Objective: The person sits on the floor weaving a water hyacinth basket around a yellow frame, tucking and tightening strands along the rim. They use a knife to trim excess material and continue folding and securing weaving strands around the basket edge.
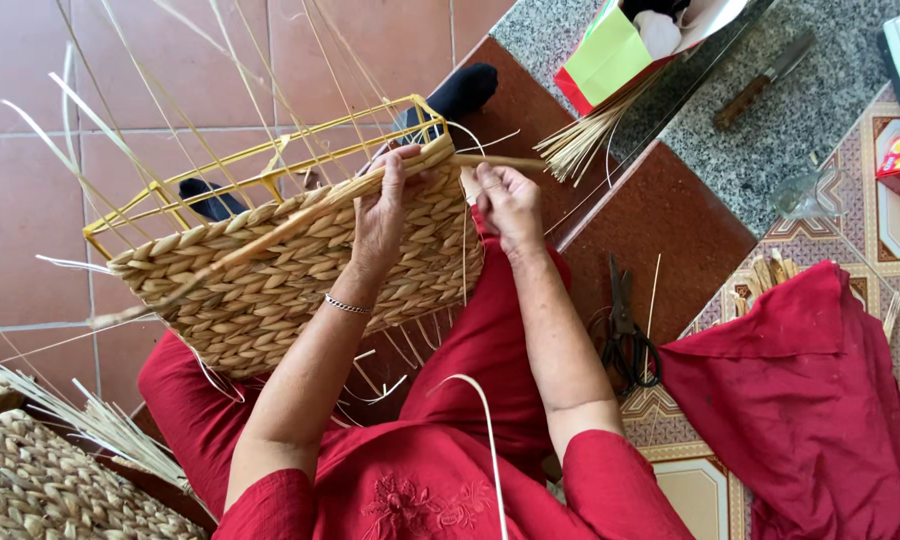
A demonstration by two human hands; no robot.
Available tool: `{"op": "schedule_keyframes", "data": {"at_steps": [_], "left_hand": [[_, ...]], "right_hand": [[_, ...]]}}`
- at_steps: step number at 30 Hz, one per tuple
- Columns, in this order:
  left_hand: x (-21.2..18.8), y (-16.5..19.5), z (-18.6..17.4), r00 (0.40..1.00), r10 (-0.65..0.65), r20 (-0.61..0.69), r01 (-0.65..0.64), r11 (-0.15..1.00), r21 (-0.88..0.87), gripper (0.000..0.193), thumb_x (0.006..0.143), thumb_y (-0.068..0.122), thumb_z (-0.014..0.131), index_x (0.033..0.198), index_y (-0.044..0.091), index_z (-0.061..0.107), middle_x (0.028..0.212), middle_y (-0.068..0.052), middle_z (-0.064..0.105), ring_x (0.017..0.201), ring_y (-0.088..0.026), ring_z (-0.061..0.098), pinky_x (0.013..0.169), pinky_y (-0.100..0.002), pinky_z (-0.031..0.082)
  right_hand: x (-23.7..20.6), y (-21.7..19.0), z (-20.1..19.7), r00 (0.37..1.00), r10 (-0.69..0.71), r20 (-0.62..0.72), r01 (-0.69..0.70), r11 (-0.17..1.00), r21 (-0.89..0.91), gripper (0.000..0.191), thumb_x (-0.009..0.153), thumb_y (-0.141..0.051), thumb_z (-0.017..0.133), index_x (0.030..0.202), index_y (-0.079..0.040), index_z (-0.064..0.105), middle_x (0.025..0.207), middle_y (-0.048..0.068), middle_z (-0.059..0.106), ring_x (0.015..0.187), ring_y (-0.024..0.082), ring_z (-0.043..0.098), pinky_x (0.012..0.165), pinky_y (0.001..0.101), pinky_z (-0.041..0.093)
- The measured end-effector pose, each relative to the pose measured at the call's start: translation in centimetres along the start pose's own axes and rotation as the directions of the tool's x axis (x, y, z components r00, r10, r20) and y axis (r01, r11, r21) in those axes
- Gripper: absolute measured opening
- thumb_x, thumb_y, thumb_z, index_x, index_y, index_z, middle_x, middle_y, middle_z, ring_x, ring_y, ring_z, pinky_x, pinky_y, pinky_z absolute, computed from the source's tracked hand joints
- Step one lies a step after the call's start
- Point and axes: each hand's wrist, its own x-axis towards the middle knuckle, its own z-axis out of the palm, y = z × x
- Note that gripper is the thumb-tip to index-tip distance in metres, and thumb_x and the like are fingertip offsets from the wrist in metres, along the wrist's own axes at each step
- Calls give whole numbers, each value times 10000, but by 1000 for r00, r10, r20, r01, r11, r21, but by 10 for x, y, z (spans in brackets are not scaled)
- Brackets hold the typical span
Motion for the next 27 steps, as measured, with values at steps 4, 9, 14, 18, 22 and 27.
{"op": "schedule_keyframes", "data": {"at_steps": [4,9,14,18,22,27], "left_hand": [[-7,6,-2,996,-81,-22,80,996,-47,455,1116,382,418,1332,32,613,1075,-121,731,1065,-192,723,990,-368,601],[-4,8,-7,991,-132,11,133,986,-103,500,1107,413,421,1365,18,584,1115,-154,715,1093,-202,719,1011,-375,601],[-2,9,-10,990,-137,16,137,988,-77,526,1097,429,414,1357,3,578,1221,-174,697,1104,-215,723,1017,-388,612],[-6,13,-12,995,-91,48,93,994,-53,499,1113,410,389,1352,15,578,1279,-159,667,1134,-214,710,1027,-387,606],[-6,11,-18,995,-80,64,84,995,-58,458,1125,375,371,1317,26,597,1280,-151,664,1157,-215,708,1021,-387,611],[-7,-9,-22,995,7,98,-10,999,33,394,1140,323,409,1253,36,654,1306,-155,667,1184,-230,700,1057,-376,607]], "right_hand": [[8,-2,2,988,84,131,-125,928,350,321,963,-289,747,1117,-20,665,763,-3,659,433,14,396,376,189,303],[8,-3,19,999,-26,-45,30,996,90,255,987,-234,766,984,-9,644,794,76,701,443,52,451,365,230,372],[5,-16,41,438,-883,167,737,247,-629,118,1055,-185,708,1042,-75,665,994,87,680,772,164,657,658,251,583],[14,-25,39,555,-806,205,733,356,-580,136,1085,-158,649,1090,-23,659,981,102,710,877,212,702,781,329,576],[34,-17,41,827,-562,-2,511,753,-415,103,1018,-129,695,986,-31,698,852,48,726,742,130,672,653,285,551],[42,-15,38,972,-210,-102,215,976,38,60,932,-33,738,940,23,718,860,78,748,735,118,689,680,260,584]]}}
